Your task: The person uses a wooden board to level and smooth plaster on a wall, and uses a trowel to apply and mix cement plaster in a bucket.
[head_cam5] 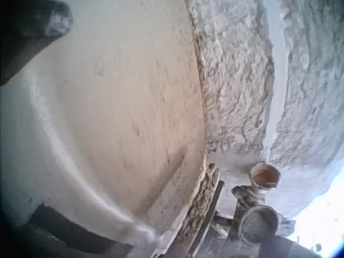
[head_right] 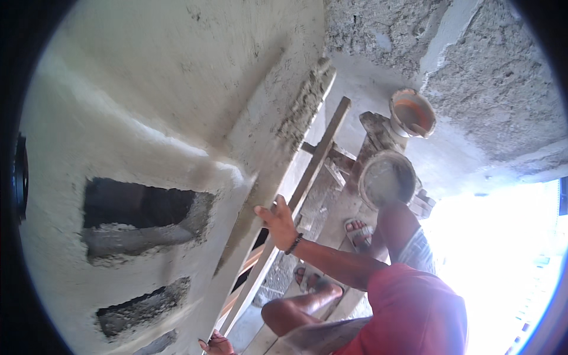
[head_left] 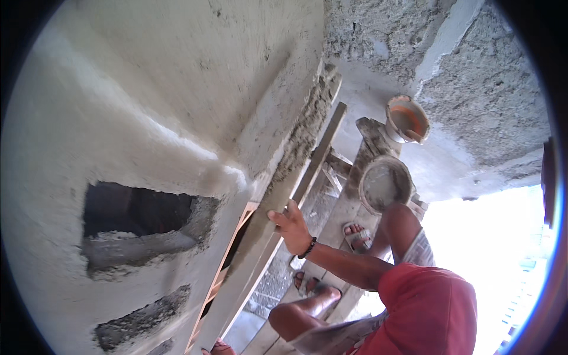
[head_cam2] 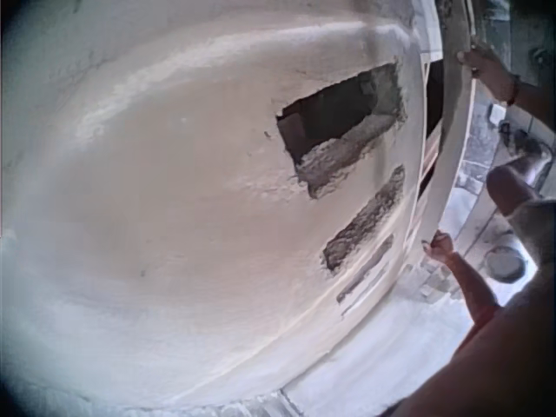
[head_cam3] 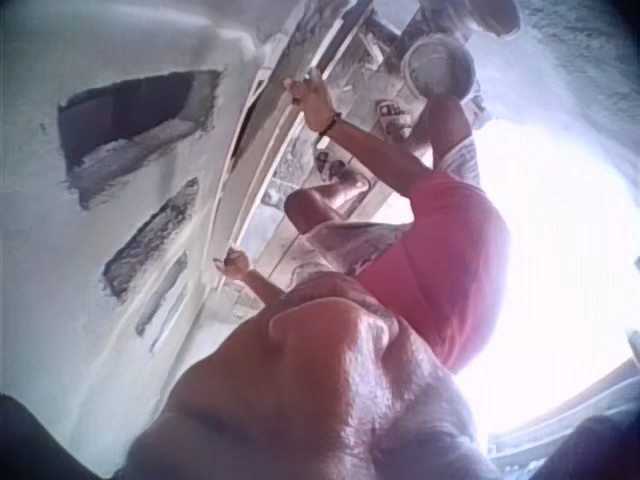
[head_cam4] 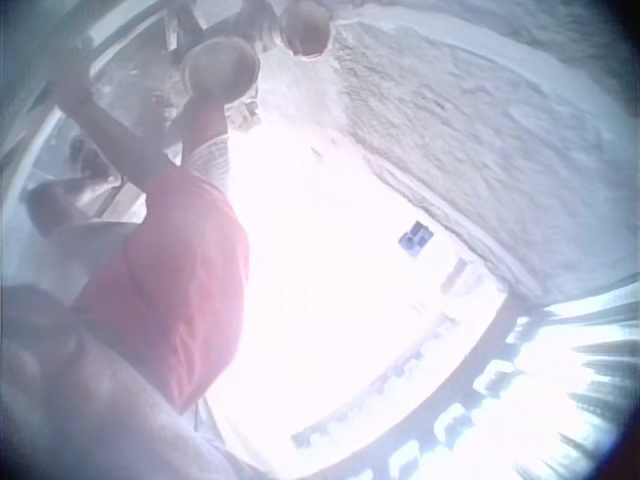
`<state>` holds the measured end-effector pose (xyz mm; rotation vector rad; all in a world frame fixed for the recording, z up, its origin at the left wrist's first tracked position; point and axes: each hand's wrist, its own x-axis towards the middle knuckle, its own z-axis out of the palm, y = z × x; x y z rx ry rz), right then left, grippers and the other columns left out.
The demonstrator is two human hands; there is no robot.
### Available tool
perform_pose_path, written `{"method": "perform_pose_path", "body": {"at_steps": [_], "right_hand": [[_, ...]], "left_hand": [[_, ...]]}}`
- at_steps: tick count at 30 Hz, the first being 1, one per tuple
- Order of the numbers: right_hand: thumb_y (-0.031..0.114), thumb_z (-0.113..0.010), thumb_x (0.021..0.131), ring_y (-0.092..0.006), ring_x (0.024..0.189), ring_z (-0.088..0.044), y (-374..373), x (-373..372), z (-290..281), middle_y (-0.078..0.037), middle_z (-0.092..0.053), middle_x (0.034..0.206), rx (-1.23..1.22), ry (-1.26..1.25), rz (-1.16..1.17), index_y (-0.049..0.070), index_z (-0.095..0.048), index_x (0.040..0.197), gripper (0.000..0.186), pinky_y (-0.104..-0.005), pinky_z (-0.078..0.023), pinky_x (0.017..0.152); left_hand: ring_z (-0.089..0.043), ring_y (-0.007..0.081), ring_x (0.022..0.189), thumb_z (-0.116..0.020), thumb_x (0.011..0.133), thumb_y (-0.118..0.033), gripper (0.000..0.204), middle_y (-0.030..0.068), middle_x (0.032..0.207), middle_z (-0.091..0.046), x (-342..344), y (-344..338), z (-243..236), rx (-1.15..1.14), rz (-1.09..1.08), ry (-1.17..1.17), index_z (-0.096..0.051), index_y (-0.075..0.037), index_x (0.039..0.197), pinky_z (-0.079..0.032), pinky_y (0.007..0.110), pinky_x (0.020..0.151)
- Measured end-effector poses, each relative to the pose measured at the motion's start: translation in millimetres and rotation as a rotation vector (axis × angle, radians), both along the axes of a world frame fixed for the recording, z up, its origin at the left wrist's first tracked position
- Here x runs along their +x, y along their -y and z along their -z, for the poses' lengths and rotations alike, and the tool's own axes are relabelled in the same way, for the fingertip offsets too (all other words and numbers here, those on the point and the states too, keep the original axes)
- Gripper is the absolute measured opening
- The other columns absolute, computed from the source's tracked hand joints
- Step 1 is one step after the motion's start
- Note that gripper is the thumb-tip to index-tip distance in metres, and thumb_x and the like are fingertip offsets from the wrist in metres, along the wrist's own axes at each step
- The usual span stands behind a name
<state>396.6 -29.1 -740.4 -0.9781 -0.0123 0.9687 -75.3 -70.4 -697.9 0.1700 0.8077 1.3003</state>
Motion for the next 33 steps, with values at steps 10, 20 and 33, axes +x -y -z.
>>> {"method": "perform_pose_path", "body": {"at_steps": [10, 20, 33], "right_hand": [[0.018, -0.058, 0.086, -0.0236, 0.094, -0.059, 116, -10, -154, -0.012, -0.056, 0.105, -0.262, -0.213, 0.005, 0.005, -0.045, 0.114, 0.034, -0.0379, -0.052, 0.079], [0.025, -0.055, 0.089, -0.0266, 0.075, -0.065, 175, 17, -205, -0.011, -0.062, 0.088, -0.113, -0.754, 0.214, 0.001, -0.056, 0.101, 0.027, -0.0409, -0.055, 0.067], [0.026, -0.055, 0.083, -0.0252, 0.08, -0.066, 213, 141, -198, -0.009, -0.065, 0.093, -0.297, -0.853, 0.57, 0.007, -0.058, 0.1, 0.026, -0.0416, -0.056, 0.069]], "left_hand": [[-0.056, 0.0125, 0.082, -0.067, 0.076, -0.025, 0.043, 0.0038, 0.097, -0.061, -29, 51, -249, -0.055, -0.077, -0.262, -0.055, -0.003, 0.111, -0.047, 0.026, 0.07], [-0.049, 0.0301, 0.113, -0.06, 0.084, -0.029, 0.052, 0.0167, 0.122, -0.053, 226, 21, -497, 0.632, 0.367, -1.811, -0.045, 0.003, 0.123, -0.035, 0.043, 0.099], [-0.061, 0.0345, 0.083, -0.057, 0.086, -0.014, 0.015, 0.0163, 0.086, -0.061, 464, 47, -538, 1.618, 0.37, -1.551, -0.06, 0.001, 0.091, -0.049, 0.044, 0.075]]}}
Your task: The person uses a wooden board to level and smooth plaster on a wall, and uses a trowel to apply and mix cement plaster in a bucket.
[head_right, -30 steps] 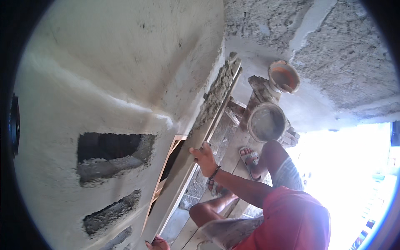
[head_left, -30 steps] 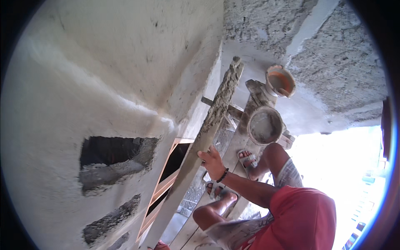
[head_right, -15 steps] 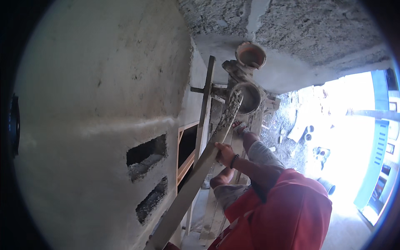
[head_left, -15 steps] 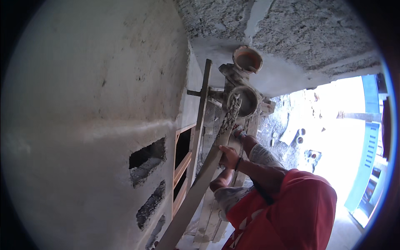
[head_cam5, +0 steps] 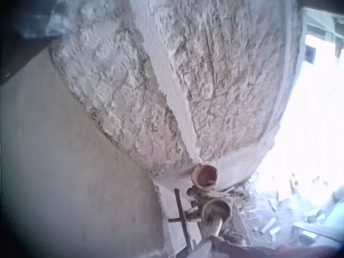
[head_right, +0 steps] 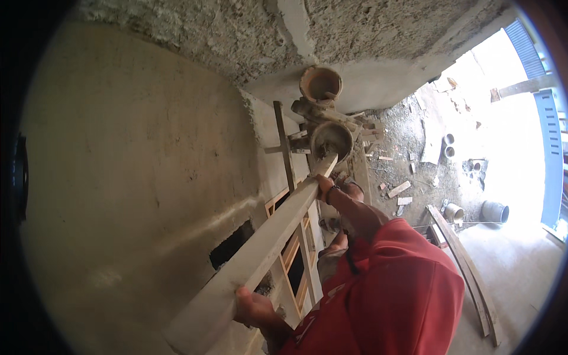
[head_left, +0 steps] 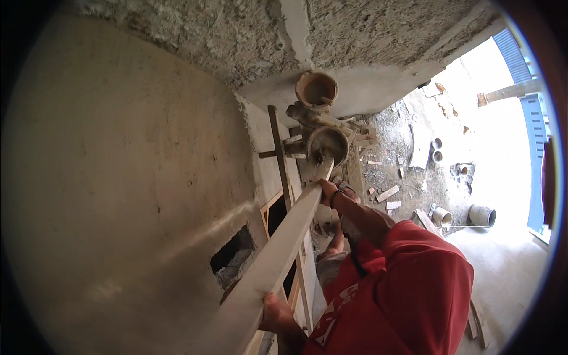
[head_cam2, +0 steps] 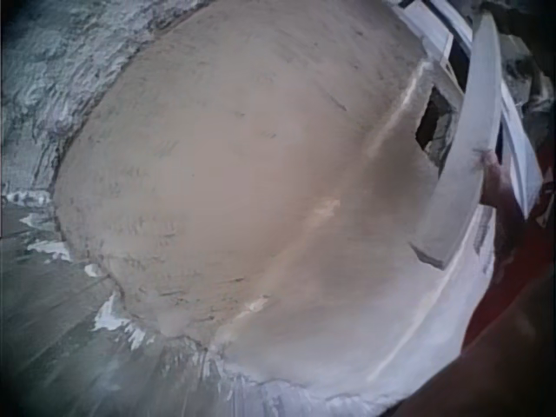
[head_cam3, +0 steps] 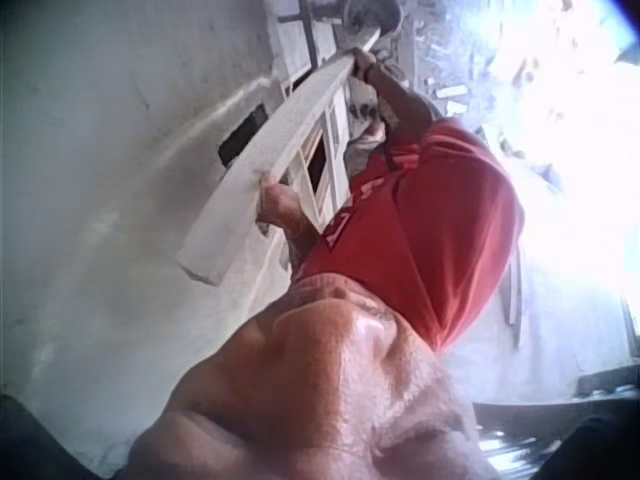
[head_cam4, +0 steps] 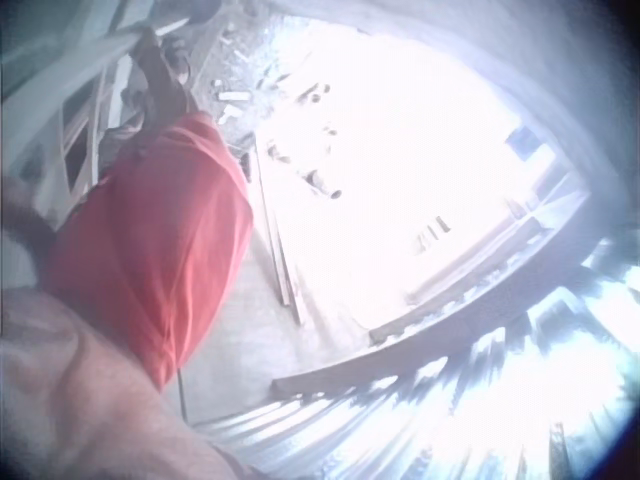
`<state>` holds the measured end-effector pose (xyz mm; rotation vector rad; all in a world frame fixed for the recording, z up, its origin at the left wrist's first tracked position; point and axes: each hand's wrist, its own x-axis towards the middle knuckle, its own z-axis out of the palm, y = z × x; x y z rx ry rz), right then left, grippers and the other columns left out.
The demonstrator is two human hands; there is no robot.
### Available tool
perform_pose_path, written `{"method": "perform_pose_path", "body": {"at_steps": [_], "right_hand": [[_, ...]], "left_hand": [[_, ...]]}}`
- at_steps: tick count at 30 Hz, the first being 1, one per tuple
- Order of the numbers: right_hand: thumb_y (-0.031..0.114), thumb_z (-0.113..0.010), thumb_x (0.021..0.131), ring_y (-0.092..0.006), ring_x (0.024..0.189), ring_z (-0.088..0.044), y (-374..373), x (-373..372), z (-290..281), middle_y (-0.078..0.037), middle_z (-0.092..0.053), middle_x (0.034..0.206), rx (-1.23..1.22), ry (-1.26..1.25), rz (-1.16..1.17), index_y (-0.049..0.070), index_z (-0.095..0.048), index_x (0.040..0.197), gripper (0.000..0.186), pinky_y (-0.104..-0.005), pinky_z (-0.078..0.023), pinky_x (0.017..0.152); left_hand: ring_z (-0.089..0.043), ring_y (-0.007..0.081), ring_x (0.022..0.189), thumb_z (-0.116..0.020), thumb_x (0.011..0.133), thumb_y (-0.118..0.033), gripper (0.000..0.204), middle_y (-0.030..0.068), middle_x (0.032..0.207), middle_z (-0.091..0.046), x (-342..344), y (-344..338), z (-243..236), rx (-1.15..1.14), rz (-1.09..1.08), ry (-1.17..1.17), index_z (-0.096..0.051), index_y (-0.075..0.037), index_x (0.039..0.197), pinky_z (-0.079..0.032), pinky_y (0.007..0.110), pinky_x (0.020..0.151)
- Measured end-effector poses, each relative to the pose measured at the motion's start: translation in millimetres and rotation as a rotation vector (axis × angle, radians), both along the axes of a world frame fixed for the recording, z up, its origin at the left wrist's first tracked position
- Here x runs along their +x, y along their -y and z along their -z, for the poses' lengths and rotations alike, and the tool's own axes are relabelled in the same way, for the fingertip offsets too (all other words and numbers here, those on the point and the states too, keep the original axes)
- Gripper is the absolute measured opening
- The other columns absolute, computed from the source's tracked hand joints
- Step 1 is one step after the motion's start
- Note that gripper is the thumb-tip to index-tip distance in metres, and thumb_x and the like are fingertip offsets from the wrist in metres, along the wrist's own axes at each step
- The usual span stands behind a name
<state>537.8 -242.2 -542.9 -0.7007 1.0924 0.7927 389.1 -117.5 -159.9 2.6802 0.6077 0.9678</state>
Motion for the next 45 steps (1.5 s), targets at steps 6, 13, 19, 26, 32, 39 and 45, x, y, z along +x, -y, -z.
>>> {"method": "perform_pose_path", "body": {"at_steps": [6, 13, 19, 26, 32, 39, 45], "right_hand": [[0.024, -0.058, 0.082, -0.0267, 0.081, -0.065, 9, 2, -54, -0.01, -0.064, 0.093, 0.004, -0.047, -0.005, 0.007, -0.056, 0.1, 0.026, -0.0437, -0.055, 0.074], [0.025, -0.05, 0.09, -0.0296, 0.095, -0.062, 7, -29, -92, -0.013, -0.061, 0.106, 0.225, 0.083, -0.003, 0.001, -0.054, 0.112, 0.033, -0.0487, -0.052, 0.081], [0.028, -0.048, 0.092, -0.0295, 0.095, -0.062, -20, -30, -73, -0.014, -0.06, 0.107, 0.323, 0.244, -0.133, 0.001, -0.053, 0.112, 0.034, -0.0486, -0.051, 0.082], [0.034, -0.055, 0.089, -0.0263, 0.09, -0.062, -116, -39, -3, -0.01, -0.061, 0.101, 0.076, 0.466, -0.212, 0.007, -0.053, 0.11, 0.034, -0.0453, -0.052, 0.078], [0.034, -0.062, 0.084, -0.0252, 0.083, -0.063, -181, -33, 187, -0.008, -0.061, 0.094, 0.049, 0.287, -0.438, 0.007, -0.054, 0.106, 0.035, -0.0416, -0.054, 0.069], [0.027, -0.059, 0.086, -0.0292, 0.089, -0.063, -260, 7, 373, -0.014, -0.061, 0.102, 0.159, 0.314, -0.599, 0.004, -0.054, 0.111, 0.034, -0.0475, -0.054, 0.078], [0.027, -0.053, 0.089, -0.0328, 0.096, -0.062, -318, 36, 477, -0.019, -0.058, 0.112, 0.23, 0.486, -0.633, 0.0, -0.05, 0.116, 0.039, -0.0492, -0.055, 0.079]], "left_hand": [[-0.06, 0.0292, 0.075, -0.062, 0.083, -0.011, 0.014, 0.0131, 0.082, -0.062, -34, -25, -15, 0.058, 0.008, 0.086, -0.06, 0.002, 0.086, -0.05, 0.038, 0.072], [-0.049, 0.0317, 0.116, -0.05, 0.086, -0.048, 0.065, 0.0225, 0.126, -0.048, -66, -24, -69, -0.59, 0.062, 0.416, -0.044, 0.003, 0.125, -0.04, 0.042, 0.098], [-0.042, 0.0358, 0.122, -0.054, 0.086, -0.04, 0.064, 0.0211, 0.132, -0.044, -153, -18, -59, -1.292, -0.473, 1.014, -0.037, 0.001, 0.132, -0.034, 0.051, 0.104], [-0.045, 0.0329, 0.12, -0.053, 0.089, -0.04, 0.059, 0.0198, 0.131, -0.044, -216, -23, 70, -1.396, -0.594, 0.882, -0.039, 0.0, 0.131, -0.038, 0.046, 0.102], [-0.05, 0.0282, 0.114, -0.058, 0.086, -0.031, 0.055, 0.0149, 0.127, -0.05, -256, -49, 301, -1.662, -0.669, 1.098, -0.041, -0.005, 0.131, -0.044, 0.041, 0.094], [-0.052, 0.027, 0.115, -0.059, 0.086, -0.028, 0.049, 0.0136, 0.124, -0.053, -280, -113, 560, -1.698, -0.647, 1.317, -0.045, -0.004, 0.127, -0.042, 0.042, 0.1], [-0.053, 0.0253, 0.114, -0.059, 0.087, -0.028, 0.049, 0.0132, 0.123, -0.054, -268, -152, 701, -1.626, -0.601, 1.24, -0.044, -0.005, 0.127, -0.047, 0.041, 0.094]]}}
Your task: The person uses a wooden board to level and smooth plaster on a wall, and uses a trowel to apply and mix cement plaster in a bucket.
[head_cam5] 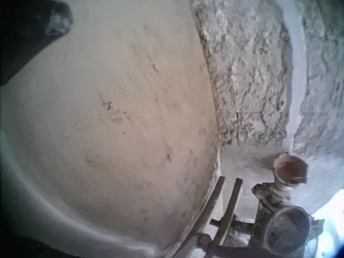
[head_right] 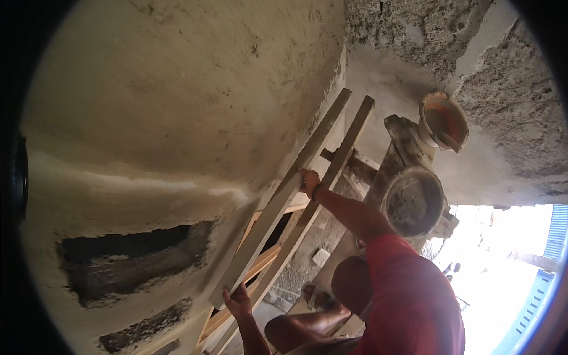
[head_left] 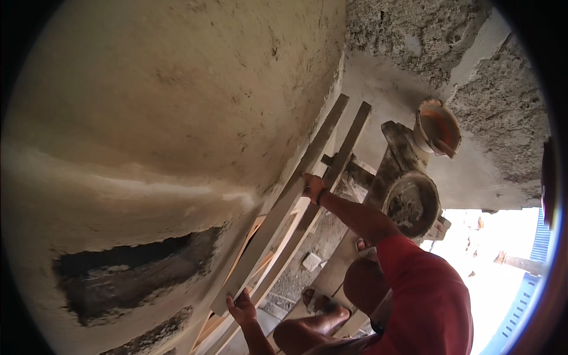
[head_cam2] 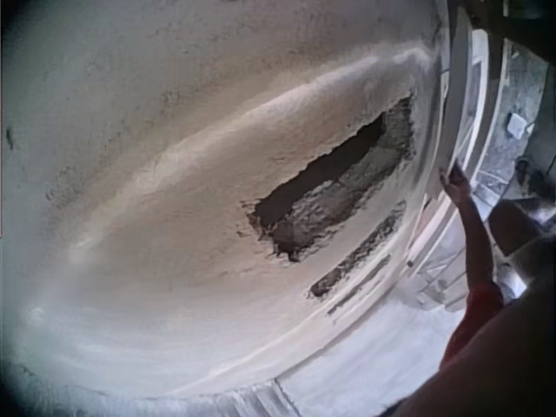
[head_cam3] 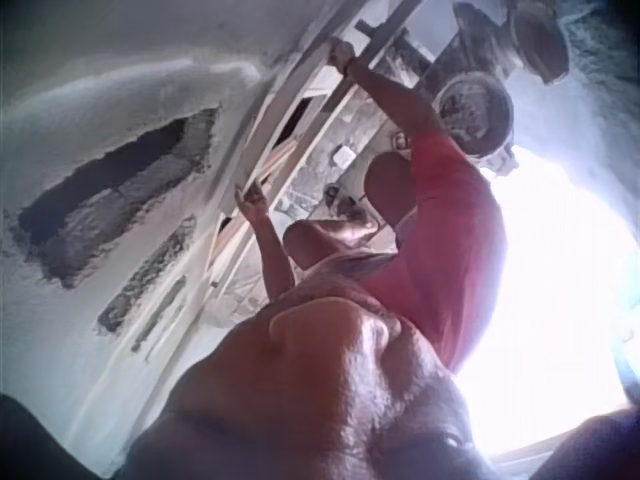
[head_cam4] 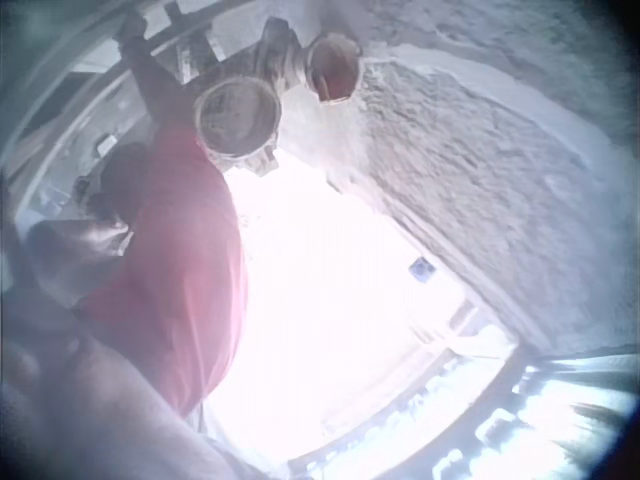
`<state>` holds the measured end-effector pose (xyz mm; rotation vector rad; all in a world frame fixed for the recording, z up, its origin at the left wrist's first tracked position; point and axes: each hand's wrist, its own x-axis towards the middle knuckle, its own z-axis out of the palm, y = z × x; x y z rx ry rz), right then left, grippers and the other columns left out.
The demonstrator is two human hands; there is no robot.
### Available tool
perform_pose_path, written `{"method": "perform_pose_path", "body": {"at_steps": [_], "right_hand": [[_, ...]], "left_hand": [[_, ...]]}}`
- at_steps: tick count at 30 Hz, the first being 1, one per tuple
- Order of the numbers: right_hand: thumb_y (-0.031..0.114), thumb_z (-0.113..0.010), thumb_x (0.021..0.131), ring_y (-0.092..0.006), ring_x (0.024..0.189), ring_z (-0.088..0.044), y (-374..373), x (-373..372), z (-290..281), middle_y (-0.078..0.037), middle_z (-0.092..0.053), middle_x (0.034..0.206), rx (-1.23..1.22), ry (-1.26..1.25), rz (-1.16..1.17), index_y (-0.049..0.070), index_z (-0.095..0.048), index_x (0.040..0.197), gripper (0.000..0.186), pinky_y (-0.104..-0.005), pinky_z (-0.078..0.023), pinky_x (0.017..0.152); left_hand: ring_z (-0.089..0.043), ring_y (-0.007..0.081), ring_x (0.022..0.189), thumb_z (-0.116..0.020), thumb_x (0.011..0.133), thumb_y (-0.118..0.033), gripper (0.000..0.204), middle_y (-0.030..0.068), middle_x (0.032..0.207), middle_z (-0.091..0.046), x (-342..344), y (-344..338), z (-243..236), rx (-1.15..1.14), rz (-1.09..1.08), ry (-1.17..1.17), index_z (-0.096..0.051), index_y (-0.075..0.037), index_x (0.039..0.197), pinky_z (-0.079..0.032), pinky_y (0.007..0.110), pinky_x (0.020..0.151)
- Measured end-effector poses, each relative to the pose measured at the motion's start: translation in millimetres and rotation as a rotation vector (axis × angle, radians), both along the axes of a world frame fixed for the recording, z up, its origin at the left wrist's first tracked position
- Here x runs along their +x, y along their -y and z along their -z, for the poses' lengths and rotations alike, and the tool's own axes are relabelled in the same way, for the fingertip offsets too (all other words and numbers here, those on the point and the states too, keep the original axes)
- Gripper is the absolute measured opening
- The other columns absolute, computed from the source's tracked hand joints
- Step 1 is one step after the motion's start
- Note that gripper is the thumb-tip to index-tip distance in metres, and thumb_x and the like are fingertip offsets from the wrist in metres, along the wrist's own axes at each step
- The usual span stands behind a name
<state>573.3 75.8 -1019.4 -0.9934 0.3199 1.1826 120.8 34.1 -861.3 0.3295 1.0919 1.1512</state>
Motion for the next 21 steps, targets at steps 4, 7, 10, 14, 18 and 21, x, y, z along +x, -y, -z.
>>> {"method": "perform_pose_path", "body": {"at_steps": [4, 7, 10, 14, 18, 21], "right_hand": [[0.031, -0.055, 0.086, -0.0327, 0.091, -0.063, -25, 28, 58, -0.019, -0.057, 0.109, 0.036, 0.064, 0.091, 0.0, -0.043, 0.117, 0.045, -0.0495, -0.057, 0.072], [0.031, -0.057, 0.083, -0.032, 0.088, -0.063, -27, 47, 83, -0.018, -0.055, 0.108, 0.021, 0.154, 0.123, 0.003, -0.04, 0.113, 0.045, -0.0513, -0.056, 0.069], [0.03, -0.057, 0.083, -0.032, 0.09, -0.062, -39, 57, 75, -0.017, -0.056, 0.107, 0.021, 0.151, 0.172, 0.005, -0.04, 0.113, 0.043, -0.0518, -0.056, 0.068], [0.032, -0.059, 0.077, -0.0298, 0.087, -0.061, -46, 77, 48, -0.015, -0.056, 0.106, 0.012, 0.177, 0.193, 0.005, -0.042, 0.112, 0.047, -0.0493, -0.055, 0.063], [0.033, -0.059, 0.076, -0.0283, 0.084, -0.06, -46, 76, 24, -0.015, -0.055, 0.104, -0.019, 0.241, 0.186, 0.004, -0.041, 0.113, 0.051, -0.0477, -0.052, 0.061], [0.034, -0.06, 0.076, -0.028, 0.085, -0.059, -45, 83, 12, -0.015, -0.054, 0.102, -0.032, 0.303, 0.185, 0.003, -0.041, 0.113, 0.052, -0.0469, -0.051, 0.063]], "left_hand": [[-0.056, 0.0254, 0.109, -0.059, 0.086, -0.028, 0.049, 0.0122, 0.123, -0.054, 16, -13, 71, 0.006, -0.014, 0.075, -0.044, -0.005, 0.127, -0.052, 0.04, 0.088], [-0.058, 0.0252, 0.105, -0.059, 0.087, -0.025, 0.042, 0.0126, 0.119, -0.056, 44, -19, 81, 0.054, -0.013, 0.047, -0.047, -0.004, 0.121, -0.053, 0.039, 0.086], [-0.061, 0.0246, 0.1, -0.061, 0.086, -0.024, 0.039, 0.0122, 0.114, -0.058, 56, -33, 84, 0.108, -0.005, 0.038, -0.049, -0.004, 0.117, -0.054, 0.038, 0.085], [-0.06, 0.0252, 0.098, -0.064, 0.083, -0.028, 0.042, 0.0109, 0.112, -0.058, 71, -40, 78, 0.154, -0.023, 0.005, -0.049, -0.005, 0.116, -0.053, 0.038, 0.086], [-0.059, 0.0244, 0.1, -0.066, 0.082, -0.03, 0.043, 0.01, 0.114, -0.056, 63, -38, 81, 0.128, -0.068, 0.005, -0.05, -0.007, 0.115, -0.052, 0.038, 0.086], [-0.059, 0.025, 0.101, -0.064, 0.083, -0.03, 0.042, 0.0107, 0.114, -0.057, 67, -38, 74, 0.123, -0.071, 0.021, -0.051, -0.008, 0.115, -0.053, 0.038, 0.084]]}}
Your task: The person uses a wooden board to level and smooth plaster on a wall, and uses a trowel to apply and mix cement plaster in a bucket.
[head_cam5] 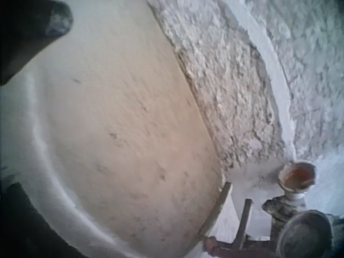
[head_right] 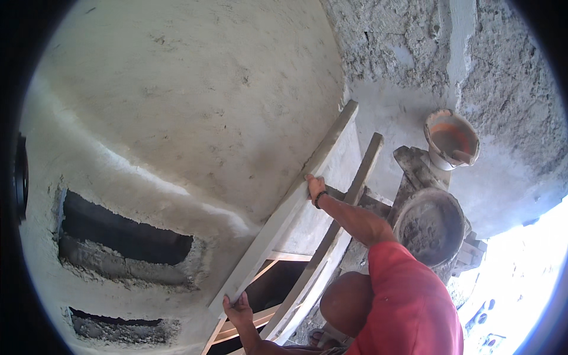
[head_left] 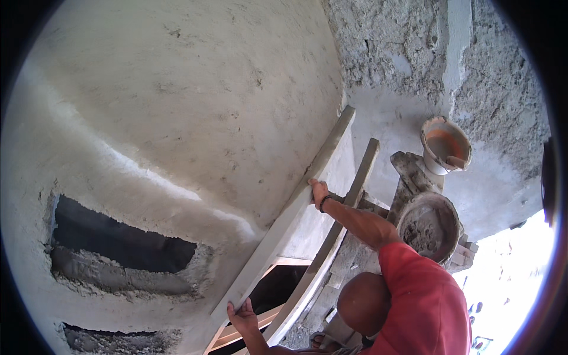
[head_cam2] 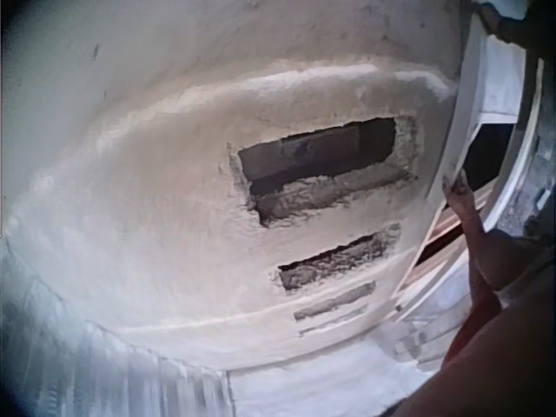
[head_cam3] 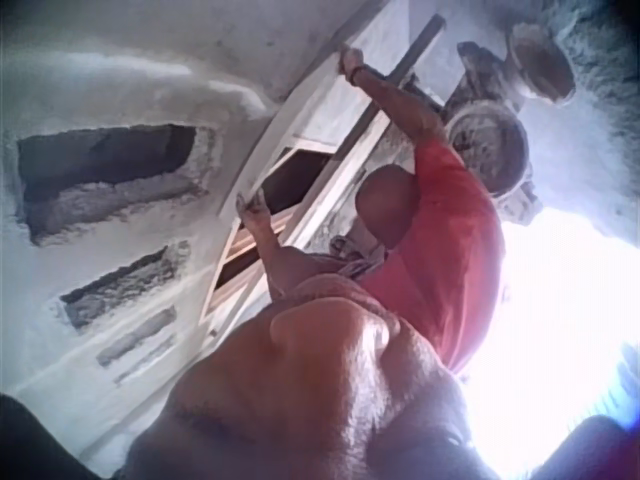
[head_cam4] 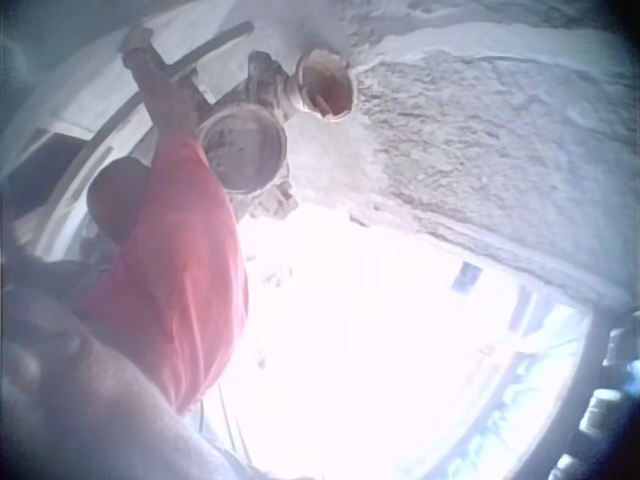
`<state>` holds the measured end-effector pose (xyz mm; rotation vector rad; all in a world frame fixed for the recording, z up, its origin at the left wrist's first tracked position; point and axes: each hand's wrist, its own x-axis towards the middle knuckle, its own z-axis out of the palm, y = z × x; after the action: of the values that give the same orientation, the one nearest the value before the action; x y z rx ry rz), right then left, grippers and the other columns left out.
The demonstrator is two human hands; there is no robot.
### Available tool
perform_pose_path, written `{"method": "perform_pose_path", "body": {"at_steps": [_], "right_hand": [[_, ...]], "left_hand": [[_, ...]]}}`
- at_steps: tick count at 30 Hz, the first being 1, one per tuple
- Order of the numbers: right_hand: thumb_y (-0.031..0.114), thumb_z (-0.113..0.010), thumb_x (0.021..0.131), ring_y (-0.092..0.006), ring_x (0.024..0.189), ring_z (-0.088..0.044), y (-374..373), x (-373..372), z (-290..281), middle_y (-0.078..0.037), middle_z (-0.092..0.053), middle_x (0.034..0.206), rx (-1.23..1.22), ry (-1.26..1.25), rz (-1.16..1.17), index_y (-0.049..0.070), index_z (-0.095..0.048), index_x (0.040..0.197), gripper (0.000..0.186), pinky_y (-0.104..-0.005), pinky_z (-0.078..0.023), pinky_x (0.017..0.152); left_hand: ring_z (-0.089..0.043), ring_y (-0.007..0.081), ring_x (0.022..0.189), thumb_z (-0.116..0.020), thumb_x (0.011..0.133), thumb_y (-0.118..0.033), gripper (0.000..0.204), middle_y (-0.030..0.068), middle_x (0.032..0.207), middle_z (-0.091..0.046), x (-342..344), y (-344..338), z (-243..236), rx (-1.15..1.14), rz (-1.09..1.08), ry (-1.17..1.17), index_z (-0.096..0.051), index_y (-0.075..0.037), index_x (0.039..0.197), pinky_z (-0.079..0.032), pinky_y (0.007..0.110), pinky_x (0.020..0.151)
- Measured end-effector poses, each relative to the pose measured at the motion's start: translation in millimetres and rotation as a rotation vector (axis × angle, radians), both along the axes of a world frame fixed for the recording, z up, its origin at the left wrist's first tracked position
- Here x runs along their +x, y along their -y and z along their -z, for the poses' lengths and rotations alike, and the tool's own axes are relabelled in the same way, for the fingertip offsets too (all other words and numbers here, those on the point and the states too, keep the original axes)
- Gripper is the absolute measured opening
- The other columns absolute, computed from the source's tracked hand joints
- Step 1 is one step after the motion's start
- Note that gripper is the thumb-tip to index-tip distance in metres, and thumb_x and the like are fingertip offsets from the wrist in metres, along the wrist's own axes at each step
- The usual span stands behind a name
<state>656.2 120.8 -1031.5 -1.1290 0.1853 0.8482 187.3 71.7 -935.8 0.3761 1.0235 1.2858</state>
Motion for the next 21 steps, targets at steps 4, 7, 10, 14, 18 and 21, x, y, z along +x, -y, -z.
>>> {"method": "perform_pose_path", "body": {"at_steps": [4, 7, 10, 14, 18, 21], "right_hand": [[0.036, -0.06, 0.075, -0.0272, 0.085, -0.057, 1, 4, -16, -0.016, -0.054, 0.101, -0.016, 0.067, -0.051, 0.002, -0.04, 0.113, 0.055, -0.0458, -0.05, 0.065], [0.036, -0.06, 0.076, -0.0264, 0.084, -0.057, 0, -1, -36, -0.017, -0.054, 0.101, -0.01, 0.092, -0.072, 0.002, -0.039, 0.114, 0.056, -0.0457, -0.049, 0.064], [0.035, -0.061, 0.076, -0.0253, 0.082, -0.057, 1, -4, -56, -0.016, -0.054, 0.099, 0.005, 0.143, -0.072, 0.001, -0.039, 0.113, 0.055, -0.0446, -0.049, 0.061], [0.034, -0.061, 0.076, -0.024, 0.077, -0.058, 5, -6, -80, -0.015, -0.056, 0.095, 0.041, 0.19, -0.124, -0.001, -0.039, 0.111, 0.054, -0.0423, -0.048, 0.056], [0.033, -0.062, 0.076, -0.0238, 0.074, -0.059, 8, -9, -94, -0.014, -0.056, 0.092, 0.08, 0.214, -0.084, -0.004, -0.041, 0.11, 0.054, -0.0415, -0.05, 0.055], [0.032, -0.062, 0.077, -0.0241, 0.073, -0.059, 7, -22, -129, -0.015, -0.056, 0.092, 0.101, 0.245, -0.105, -0.005, -0.042, 0.109, 0.053, -0.0416, -0.051, 0.055]], "left_hand": [[-0.059, 0.025, 0.1, -0.063, 0.083, -0.031, 0.04, 0.0111, 0.114, -0.058, -9, -2, -4, 0.003, -0.02, 0.016, -0.052, -0.008, 0.114, -0.053, 0.038, 0.083], [-0.06, 0.0247, 0.099, -0.063, 0.083, -0.032, 0.04, 0.0111, 0.112, -0.059, -17, -3, -12, 0.025, -0.012, 0.03, -0.052, -0.008, 0.112, -0.054, 0.037, 0.081], [-0.061, 0.0238, 0.096, -0.064, 0.083, -0.032, 0.039, 0.0113, 0.11, -0.06, -18, 2, -13, 0.004, -0.054, 0.04, -0.052, -0.007, 0.111, -0.056, 0.036, 0.078], [-0.061, 0.0233, 0.095, -0.065, 0.082, -0.032, 0.041, 0.011, 0.11, -0.059, -26, 3, -20, 0.038, -0.042, 0.082, -0.052, -0.007, 0.112, -0.056, 0.035, 0.079], [-0.06, 0.0226, 0.098, -0.065, 0.082, -0.03, 0.04, 0.01, 0.111, -0.058, -32, 2, -38, 0.113, 0.005, 0.13, -0.052, -0.007, 0.111, -0.055, 0.035, 0.081], [-0.06, 0.0225, 0.098, -0.065, 0.083, -0.03, 0.039, 0.0102, 0.11, -0.059, -38, 4, -58, 0.121, -0.018, 0.128, -0.052, -0.007, 0.111, -0.055, 0.035, 0.081]]}}
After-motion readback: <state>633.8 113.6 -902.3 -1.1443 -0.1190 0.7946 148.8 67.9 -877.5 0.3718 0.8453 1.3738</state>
